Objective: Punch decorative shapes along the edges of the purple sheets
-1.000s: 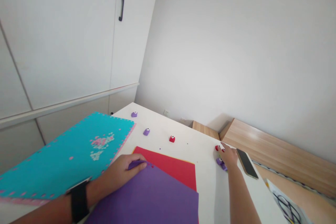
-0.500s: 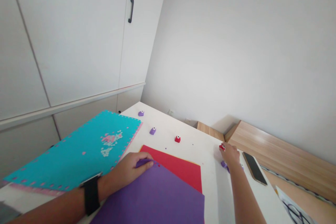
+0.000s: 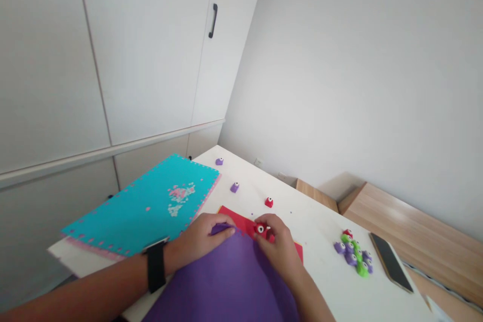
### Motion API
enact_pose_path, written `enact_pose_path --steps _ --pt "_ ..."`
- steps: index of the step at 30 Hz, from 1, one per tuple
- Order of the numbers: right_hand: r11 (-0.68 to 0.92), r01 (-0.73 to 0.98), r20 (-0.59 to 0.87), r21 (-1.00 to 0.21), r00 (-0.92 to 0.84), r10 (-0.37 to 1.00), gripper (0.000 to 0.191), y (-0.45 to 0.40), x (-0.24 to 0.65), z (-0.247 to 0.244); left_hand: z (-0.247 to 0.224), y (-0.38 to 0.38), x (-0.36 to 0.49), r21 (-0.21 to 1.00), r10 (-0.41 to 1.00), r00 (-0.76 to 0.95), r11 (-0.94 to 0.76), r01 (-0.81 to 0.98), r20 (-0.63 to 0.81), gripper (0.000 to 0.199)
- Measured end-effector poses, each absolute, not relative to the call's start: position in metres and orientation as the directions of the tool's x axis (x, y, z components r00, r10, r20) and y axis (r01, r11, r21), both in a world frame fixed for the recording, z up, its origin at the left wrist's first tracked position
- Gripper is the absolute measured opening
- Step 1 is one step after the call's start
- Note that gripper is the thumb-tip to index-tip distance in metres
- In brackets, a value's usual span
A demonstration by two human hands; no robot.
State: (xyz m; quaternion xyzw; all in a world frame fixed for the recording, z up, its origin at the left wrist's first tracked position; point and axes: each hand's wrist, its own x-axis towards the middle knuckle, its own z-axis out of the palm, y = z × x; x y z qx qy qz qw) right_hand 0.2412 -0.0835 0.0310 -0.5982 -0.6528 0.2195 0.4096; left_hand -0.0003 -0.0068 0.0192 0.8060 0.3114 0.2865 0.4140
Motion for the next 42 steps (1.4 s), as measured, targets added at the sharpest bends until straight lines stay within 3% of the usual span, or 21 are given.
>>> enact_pose_path --steps 7,16,42 --pt "0.319 0.634 0.305 -0.704 -0.135 0.943 0.035 -0.089 0.219 0.044 0.018 -0.008 0.001 0.841 0.733 0.644 -0.476 0.258 0.218 0.028" --pt "0.291 0.605 0.247 -0.741 -0.158 0.956 0.037 -0.095 0.223 0.046 0.018 -0.008 0.002 0.854 0.735 0.641 -0.463 0.237 0.221 0.027" --pt "0.322 0.598 0.264 -0.734 -0.185 0.947 0.043 -0.090 0.236 0.040 0.017 -0.008 0.000 0.859 0.731 0.643 -0.463 0.220 0.229 0.024"
